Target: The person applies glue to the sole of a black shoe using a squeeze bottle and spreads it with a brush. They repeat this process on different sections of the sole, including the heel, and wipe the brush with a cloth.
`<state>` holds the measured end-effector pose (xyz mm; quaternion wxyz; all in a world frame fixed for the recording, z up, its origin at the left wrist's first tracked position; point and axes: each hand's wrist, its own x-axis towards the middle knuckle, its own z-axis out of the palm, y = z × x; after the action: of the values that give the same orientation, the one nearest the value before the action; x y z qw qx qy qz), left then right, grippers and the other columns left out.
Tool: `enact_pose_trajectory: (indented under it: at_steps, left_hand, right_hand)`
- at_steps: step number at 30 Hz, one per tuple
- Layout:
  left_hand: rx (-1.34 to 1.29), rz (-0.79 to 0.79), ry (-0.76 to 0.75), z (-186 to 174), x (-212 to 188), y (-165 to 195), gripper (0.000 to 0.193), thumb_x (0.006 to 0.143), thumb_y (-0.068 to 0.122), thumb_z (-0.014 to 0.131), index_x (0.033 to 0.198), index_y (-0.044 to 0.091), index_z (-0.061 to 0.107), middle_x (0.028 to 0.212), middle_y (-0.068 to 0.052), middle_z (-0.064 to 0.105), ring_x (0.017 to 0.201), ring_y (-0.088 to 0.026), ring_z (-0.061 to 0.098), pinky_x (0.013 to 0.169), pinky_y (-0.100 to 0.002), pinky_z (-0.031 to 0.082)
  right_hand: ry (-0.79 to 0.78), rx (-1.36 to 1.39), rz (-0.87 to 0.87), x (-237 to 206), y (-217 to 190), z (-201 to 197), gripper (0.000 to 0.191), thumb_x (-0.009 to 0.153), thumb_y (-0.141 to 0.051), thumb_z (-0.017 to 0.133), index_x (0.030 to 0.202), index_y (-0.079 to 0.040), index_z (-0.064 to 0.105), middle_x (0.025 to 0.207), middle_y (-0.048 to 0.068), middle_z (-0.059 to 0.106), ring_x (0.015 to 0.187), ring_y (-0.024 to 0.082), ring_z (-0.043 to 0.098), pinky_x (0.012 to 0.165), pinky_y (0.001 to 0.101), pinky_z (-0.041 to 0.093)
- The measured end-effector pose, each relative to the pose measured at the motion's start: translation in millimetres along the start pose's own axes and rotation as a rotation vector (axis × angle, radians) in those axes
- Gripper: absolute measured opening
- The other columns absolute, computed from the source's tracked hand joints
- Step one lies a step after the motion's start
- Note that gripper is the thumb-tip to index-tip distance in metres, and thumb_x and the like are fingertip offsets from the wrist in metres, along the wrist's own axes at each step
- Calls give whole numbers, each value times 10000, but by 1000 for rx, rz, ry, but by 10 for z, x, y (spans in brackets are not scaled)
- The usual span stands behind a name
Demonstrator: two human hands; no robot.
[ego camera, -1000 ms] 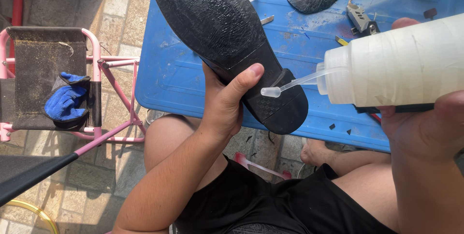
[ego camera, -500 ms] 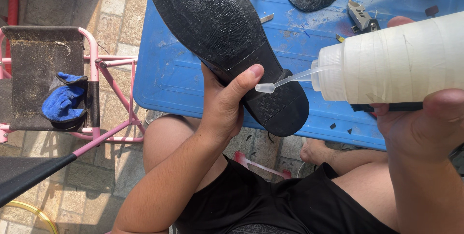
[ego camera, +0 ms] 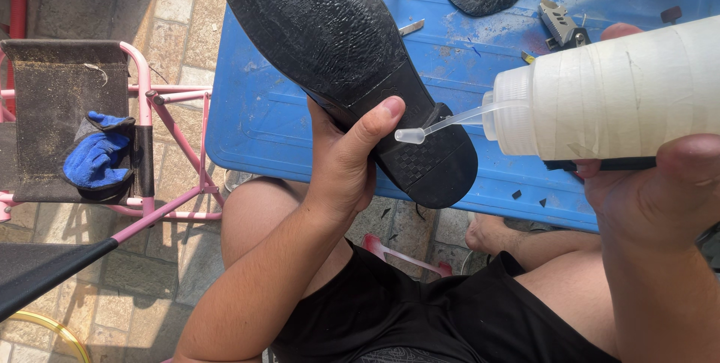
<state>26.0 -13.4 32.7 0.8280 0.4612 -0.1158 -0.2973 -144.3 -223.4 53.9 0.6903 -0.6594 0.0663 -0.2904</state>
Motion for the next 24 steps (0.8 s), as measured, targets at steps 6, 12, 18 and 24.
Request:
enact_pose_trajectory:
  at_steps: [6,12,18,24]
  left_hand:
    - [-24,23,0,-14,11,12,663,887,205,779,1386,-2,395,1210,-168,570,1120,-250,644,992,-417,599]
    - [-33,7,36,-17,12,30,646,875,212,782,1365,13,409,1186,-158,588,1091,-239,657,976,-417,604]
    - [-27,15,57,-32,23,36,671,883,219,769,1378,-5,375,1205,-181,559,1118,-256,639,986,-420,603]
    - [-17,13,88,-49,33,26,723,875,239,752,1397,10,307,1218,-197,516,1147,-271,619,990,-429,606]
  right_hand:
    - [9,-12,-4,13,5,2,783,976,-614,723,1382,20,509,1161,105,670,646,141,620,519,226,495]
    - [19,3,27,-12,-31,28,787,988,-602,729,1394,37,514,1080,121,677,656,148,624,529,223,485]
    - [30,-19,48,-16,-69,41,814,967,-600,737,1387,56,504,1070,127,666,700,161,638,530,219,481]
    - [8,-3,60,-30,-59,4,804,958,-585,745,1383,59,519,1029,123,676,679,147,644,529,211,492]
